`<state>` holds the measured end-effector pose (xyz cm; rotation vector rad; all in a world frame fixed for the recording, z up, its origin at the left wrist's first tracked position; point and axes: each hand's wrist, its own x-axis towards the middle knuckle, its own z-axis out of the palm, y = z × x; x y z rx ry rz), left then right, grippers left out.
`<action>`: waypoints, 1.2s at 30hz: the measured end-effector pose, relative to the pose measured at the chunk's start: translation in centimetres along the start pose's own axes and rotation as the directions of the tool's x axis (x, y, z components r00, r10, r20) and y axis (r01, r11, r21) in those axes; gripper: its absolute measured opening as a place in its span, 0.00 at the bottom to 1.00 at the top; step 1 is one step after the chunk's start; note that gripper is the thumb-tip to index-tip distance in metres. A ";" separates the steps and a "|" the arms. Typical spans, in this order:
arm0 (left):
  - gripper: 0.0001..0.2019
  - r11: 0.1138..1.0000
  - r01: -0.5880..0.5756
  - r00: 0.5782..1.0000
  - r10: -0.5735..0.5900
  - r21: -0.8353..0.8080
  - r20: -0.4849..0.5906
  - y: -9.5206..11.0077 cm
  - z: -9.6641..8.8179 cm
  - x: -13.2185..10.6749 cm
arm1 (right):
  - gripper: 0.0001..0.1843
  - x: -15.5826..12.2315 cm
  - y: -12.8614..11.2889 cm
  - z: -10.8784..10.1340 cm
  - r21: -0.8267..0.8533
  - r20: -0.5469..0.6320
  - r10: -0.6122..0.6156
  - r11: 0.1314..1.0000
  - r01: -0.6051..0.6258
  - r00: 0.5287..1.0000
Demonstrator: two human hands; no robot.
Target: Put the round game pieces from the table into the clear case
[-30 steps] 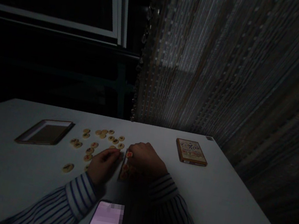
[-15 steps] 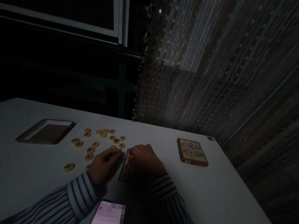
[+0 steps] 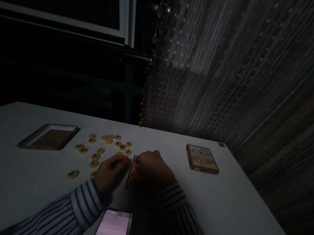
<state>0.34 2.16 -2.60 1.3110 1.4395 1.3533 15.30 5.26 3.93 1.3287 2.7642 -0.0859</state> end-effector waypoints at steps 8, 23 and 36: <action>0.12 1.000 -0.002 1.000 0.002 -0.016 0.007 0.1 0.0 0.1 | 0.13 0.1 0.3 0.5 -0.008 -0.045 -0.042 0.999 0.042 0.998; 0.14 0.999 -0.009 1.000 0.009 0.037 -0.001 -0.2 0.0 0.1 | 0.13 0.2 0.3 0.5 0.001 -0.027 -0.050 0.999 0.050 0.998; 0.13 0.999 -0.037 0.999 0.037 0.007 -0.006 -0.2 0.2 0.2 | 0.12 0.0 -0.1 -0.1 -0.027 0.014 -0.029 0.999 0.030 0.999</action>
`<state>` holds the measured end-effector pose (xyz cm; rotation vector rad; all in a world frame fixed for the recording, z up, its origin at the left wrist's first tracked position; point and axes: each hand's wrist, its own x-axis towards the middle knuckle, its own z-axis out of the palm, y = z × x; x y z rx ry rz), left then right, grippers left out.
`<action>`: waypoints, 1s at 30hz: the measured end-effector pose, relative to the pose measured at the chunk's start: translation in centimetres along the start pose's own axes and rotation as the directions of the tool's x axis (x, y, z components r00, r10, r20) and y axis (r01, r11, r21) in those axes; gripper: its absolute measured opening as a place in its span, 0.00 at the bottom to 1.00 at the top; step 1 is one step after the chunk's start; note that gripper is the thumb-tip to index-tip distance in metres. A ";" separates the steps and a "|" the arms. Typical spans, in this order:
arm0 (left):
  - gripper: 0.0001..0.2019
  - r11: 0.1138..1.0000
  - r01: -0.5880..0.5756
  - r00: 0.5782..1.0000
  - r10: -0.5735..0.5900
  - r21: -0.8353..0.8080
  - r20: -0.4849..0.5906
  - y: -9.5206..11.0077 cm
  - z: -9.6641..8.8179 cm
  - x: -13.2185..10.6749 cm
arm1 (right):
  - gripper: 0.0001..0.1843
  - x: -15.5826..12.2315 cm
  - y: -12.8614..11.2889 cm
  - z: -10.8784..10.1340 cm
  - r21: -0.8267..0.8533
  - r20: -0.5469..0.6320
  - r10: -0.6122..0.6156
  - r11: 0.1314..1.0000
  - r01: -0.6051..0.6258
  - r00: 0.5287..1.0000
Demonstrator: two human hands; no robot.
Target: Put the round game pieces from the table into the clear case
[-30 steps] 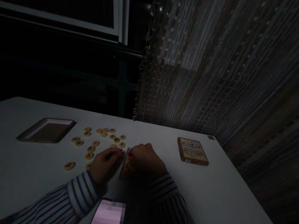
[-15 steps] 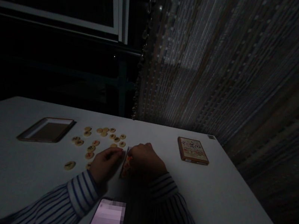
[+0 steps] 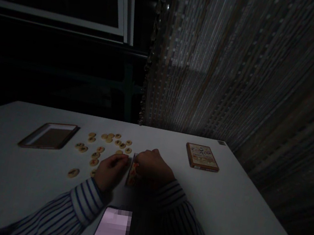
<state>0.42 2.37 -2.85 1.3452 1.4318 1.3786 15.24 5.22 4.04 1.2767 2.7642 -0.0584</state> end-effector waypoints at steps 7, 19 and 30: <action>0.13 0.999 0.009 1.000 -0.010 -0.041 -0.016 0.5 -0.1 -0.2 | 0.13 -0.3 0.4 -1.2 -0.011 -0.095 0.049 0.999 -0.051 0.994; 0.13 0.999 -0.046 0.998 0.046 0.016 -0.051 1.6 -1.0 -0.4 | 0.17 -1.0 -0.3 -3.4 -0.044 -0.242 0.164 0.983 -0.179 0.956; 0.15 0.992 -0.107 0.989 0.114 0.071 -0.095 3.4 -5.8 1.4 | 0.15 -0.8 -0.8 -3.1 -0.044 -0.283 0.111 0.991 -0.129 0.953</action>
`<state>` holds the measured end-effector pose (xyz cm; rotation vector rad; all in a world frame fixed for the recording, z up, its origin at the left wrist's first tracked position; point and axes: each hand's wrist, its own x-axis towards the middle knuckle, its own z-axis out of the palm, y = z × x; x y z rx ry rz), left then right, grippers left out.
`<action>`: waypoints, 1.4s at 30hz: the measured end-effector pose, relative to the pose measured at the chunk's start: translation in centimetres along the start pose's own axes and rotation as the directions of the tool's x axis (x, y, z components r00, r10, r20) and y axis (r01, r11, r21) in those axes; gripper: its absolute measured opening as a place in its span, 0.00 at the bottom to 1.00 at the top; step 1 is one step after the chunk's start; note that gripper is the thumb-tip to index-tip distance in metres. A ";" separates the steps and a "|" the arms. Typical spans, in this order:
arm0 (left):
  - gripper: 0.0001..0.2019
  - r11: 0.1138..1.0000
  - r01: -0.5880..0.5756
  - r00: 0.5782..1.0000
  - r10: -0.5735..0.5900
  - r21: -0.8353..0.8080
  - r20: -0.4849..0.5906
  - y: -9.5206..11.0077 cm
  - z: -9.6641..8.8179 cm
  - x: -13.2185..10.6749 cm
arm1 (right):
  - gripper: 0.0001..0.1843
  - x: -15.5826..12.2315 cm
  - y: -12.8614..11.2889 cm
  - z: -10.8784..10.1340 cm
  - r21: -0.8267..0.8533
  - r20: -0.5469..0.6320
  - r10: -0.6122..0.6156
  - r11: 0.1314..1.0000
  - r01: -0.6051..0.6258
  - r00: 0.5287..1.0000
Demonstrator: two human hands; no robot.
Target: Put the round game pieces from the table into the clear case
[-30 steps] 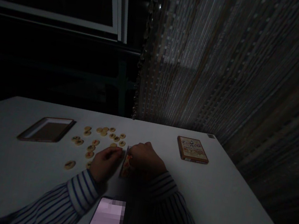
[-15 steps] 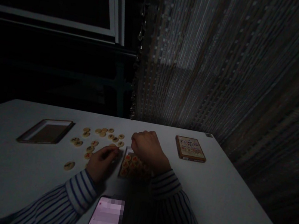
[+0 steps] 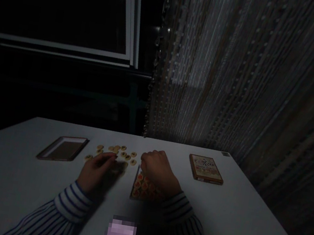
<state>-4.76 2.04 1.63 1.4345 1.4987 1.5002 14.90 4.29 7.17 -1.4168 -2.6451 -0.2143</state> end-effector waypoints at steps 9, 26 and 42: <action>0.16 1.000 -0.013 0.991 0.016 0.023 -0.133 -2.8 -5.2 4.2 | 0.14 0.4 -1.0 -0.2 0.110 -0.010 0.036 0.993 -0.035 0.999; 0.12 0.918 -0.226 0.957 0.272 0.326 -0.102 -7.4 -5.6 5.1 | 0.14 11.3 -6.4 3.8 0.055 0.026 0.029 0.998 -0.030 0.999; 0.10 0.897 -0.239 0.952 0.292 0.372 -0.094 -7.0 -5.3 5.1 | 0.13 12.5 -7.5 7.9 0.003 -0.003 0.012 1.000 -0.012 1.000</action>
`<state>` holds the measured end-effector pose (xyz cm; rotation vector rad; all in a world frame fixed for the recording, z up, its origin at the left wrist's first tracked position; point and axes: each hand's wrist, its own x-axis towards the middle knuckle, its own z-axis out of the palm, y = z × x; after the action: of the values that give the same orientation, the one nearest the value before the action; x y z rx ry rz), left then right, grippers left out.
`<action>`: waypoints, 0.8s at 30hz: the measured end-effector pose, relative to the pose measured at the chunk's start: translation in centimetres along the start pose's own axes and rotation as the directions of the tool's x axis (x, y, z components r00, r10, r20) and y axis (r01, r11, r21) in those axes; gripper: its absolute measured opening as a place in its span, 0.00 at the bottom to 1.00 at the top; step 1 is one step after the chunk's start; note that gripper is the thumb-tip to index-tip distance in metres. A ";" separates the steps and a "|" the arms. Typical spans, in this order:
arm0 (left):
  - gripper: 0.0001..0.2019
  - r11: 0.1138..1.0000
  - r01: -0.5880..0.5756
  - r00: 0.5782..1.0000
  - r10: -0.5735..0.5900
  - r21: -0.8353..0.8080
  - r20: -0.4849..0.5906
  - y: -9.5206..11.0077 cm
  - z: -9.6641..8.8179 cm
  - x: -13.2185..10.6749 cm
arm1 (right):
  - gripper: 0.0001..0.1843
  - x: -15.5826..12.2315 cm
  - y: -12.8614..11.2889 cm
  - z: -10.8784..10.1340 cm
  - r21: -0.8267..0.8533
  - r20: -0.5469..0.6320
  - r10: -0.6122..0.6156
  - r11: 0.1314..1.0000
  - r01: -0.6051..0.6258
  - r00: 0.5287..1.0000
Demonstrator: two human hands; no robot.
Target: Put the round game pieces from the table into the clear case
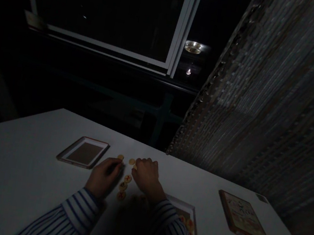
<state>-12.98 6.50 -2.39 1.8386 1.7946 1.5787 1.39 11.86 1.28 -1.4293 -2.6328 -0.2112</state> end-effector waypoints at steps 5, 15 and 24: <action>0.09 1.000 -0.010 1.000 0.010 -0.011 0.016 -0.2 0.1 0.0 | 0.14 0.1 0.0 -0.2 0.021 0.032 0.009 1.000 -0.009 0.999; 0.10 0.997 -0.027 0.999 0.029 -0.066 0.025 -0.4 0.6 0.0 | 0.14 1.3 0.7 0.5 0.831 0.044 0.070 0.551 -0.075 0.997; 0.12 0.994 -0.050 0.998 0.052 -0.101 0.026 -0.5 0.7 -0.2 | 0.15 1.6 0.1 0.3 0.970 0.130 -0.003 0.210 -0.126 0.992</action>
<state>-12.72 6.89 -3.14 1.8660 1.6375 1.6192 0.62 13.33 1.31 -0.9604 -1.8691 1.3774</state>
